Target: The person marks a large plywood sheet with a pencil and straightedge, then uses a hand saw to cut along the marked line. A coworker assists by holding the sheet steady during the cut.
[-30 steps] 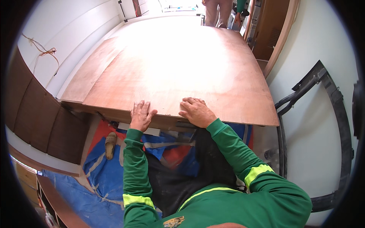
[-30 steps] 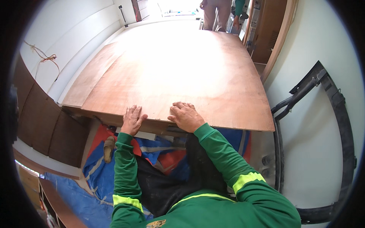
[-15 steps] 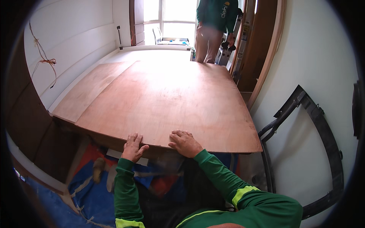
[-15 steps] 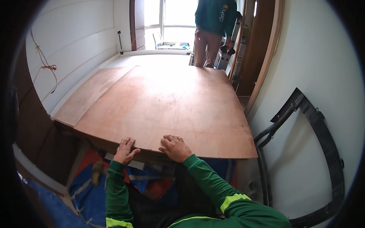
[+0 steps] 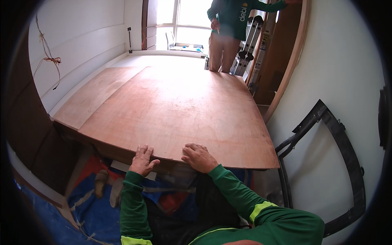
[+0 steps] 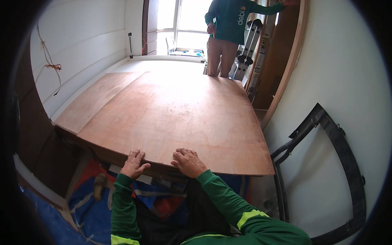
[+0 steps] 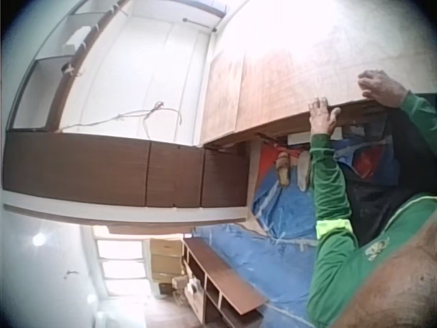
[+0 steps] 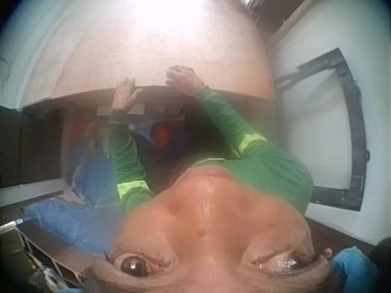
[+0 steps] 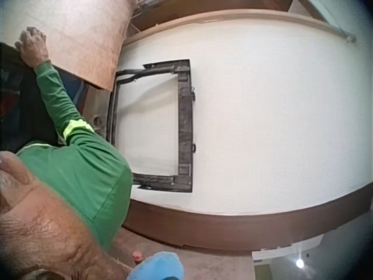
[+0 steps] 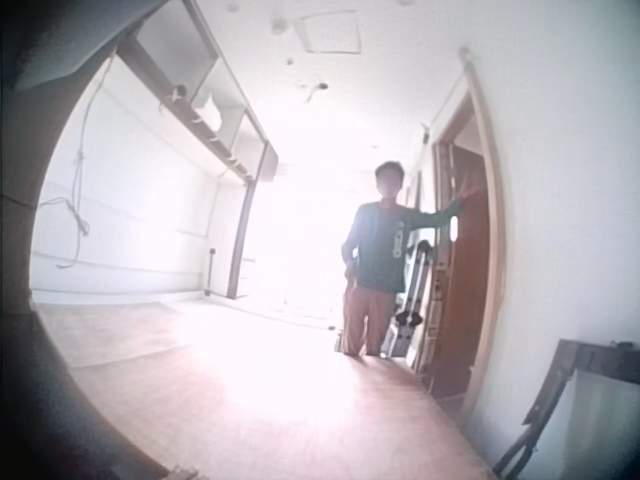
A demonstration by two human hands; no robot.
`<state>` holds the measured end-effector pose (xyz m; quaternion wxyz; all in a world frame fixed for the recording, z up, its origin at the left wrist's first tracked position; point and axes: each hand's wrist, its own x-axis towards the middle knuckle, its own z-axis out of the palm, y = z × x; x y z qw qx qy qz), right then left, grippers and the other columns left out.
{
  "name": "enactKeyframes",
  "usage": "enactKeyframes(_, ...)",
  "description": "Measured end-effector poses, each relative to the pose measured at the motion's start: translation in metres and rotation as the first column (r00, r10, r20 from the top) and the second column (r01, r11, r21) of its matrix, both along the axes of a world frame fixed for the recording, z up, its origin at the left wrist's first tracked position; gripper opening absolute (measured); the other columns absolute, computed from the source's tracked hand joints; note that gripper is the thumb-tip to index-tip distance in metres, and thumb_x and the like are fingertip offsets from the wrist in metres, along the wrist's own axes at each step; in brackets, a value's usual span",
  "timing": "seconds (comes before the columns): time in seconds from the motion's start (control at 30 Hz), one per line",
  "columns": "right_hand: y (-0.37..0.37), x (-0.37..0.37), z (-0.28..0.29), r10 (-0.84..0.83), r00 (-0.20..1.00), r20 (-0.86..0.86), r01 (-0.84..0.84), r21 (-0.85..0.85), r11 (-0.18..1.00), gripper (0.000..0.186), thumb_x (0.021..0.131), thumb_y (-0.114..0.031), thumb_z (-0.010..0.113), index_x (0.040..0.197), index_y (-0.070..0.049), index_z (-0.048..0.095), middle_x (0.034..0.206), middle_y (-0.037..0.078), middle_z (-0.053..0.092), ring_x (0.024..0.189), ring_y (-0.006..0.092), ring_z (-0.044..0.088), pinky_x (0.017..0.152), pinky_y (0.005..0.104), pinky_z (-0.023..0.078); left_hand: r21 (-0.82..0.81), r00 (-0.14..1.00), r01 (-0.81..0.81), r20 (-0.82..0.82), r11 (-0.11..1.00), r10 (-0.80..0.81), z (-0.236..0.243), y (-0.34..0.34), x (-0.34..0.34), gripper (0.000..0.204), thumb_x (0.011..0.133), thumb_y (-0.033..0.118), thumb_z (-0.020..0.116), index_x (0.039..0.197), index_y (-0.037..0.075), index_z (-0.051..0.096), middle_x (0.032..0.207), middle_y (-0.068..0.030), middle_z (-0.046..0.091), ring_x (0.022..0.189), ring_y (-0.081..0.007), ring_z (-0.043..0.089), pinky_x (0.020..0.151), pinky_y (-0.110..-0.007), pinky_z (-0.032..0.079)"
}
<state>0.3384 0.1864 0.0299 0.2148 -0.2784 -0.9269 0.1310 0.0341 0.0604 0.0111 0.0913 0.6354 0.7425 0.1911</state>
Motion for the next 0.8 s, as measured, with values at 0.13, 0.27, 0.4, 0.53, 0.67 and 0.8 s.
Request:
enactKeyframes(0.13,0.004,0.011,0.001,0.018,0.99,-0.138,-0.035,-0.12,0.992,0.044,0.112,-0.036,0.062,0.143,-0.005,0.064,0.142,0.021,0.067,0.135,0.0399,0.062,0.114,0.0521,0.048,0.006,1.0,-0.005,-0.005,1.0,0.005,-0.001,-0.001,0.002,0.079,0.101,0.06,0.07,0.162,0.014,0.05,0.174,-0.0188,0.038,0.165,-0.0442,0.027,0.125,-0.065,0.036)
enactKeyframes(0.27,0.022,0.035,0.013,-0.006,0.961,-0.278,-0.066,-0.25,0.966,0.045,0.112,-0.032,0.066,0.145,-0.001,0.063,0.135,0.023,0.071,0.121,0.0379,0.071,0.103,0.0445,0.057,0.015,1.0,-0.007,-0.006,1.0,0.007,0.006,-0.003,0.004,0.075,0.102,0.059,0.069,0.159,0.013,0.053,0.17,-0.0185,0.043,0.162,-0.0438,0.032,0.125,-0.065,0.036)
enactKeyframes(0.4,0.054,0.067,0.057,-0.091,0.96,-0.266,0.018,-0.266,0.964,0.052,0.112,-0.031,0.068,0.151,0.001,0.057,0.13,0.022,0.073,0.116,0.0313,0.074,0.101,0.0409,0.059,-0.016,0.994,-0.038,-0.1,0.999,0.036,0.017,0.006,0.011,0.069,0.104,0.056,0.067,0.156,0.013,0.056,0.162,-0.0172,0.051,0.159,-0.0436,0.037,0.124,-0.068,0.033)
enactKeyframes(0.53,0.089,0.103,0.144,-0.158,0.973,-0.168,0.152,-0.052,0.987,0.067,0.111,-0.035,0.07,0.16,0.003,0.043,0.131,0.022,0.072,0.114,0.0294,0.074,0.1,0.0412,0.059,0.155,0.983,-0.079,-0.153,0.985,0.102,0.021,0.019,0.029,0.067,0.104,0.056,0.066,0.155,0.013,0.057,0.156,-0.0172,0.057,0.157,-0.0441,0.039,0.123,-0.07,0.031)
enactKeyframes(0.67,0.136,0.109,0.248,-0.217,0.936,-0.278,0.26,0.125,0.958,0.083,0.108,-0.029,0.073,0.17,-0.003,0.025,0.136,0.025,0.066,0.109,0.0319,0.074,0.097,0.0421,0.06,0.305,0.99,-0.053,-0.105,0.951,0.089,0.021,0.026,0.044,0.071,0.104,0.061,0.063,0.156,0.013,0.056,0.155,-0.0172,0.058,0.155,-0.0456,0.042,0.124,-0.069,0.03)
enactKeyframes(0.8,0.183,0.104,0.328,-0.239,0.948,-0.211,0.317,0.552,0.771,0.092,0.102,-0.021,0.078,0.174,-0.01,0.021,0.14,0.027,0.058,0.112,0.039,0.073,0.097,0.0474,0.062,0.261,0.993,-0.051,-0.089,0.964,0.077,0.021,0.029,0.047,0.075,0.104,0.062,0.063,0.159,0.013,0.052,0.159,-0.0184,0.055,0.156,-0.0471,0.04,0.125,-0.069,0.028)
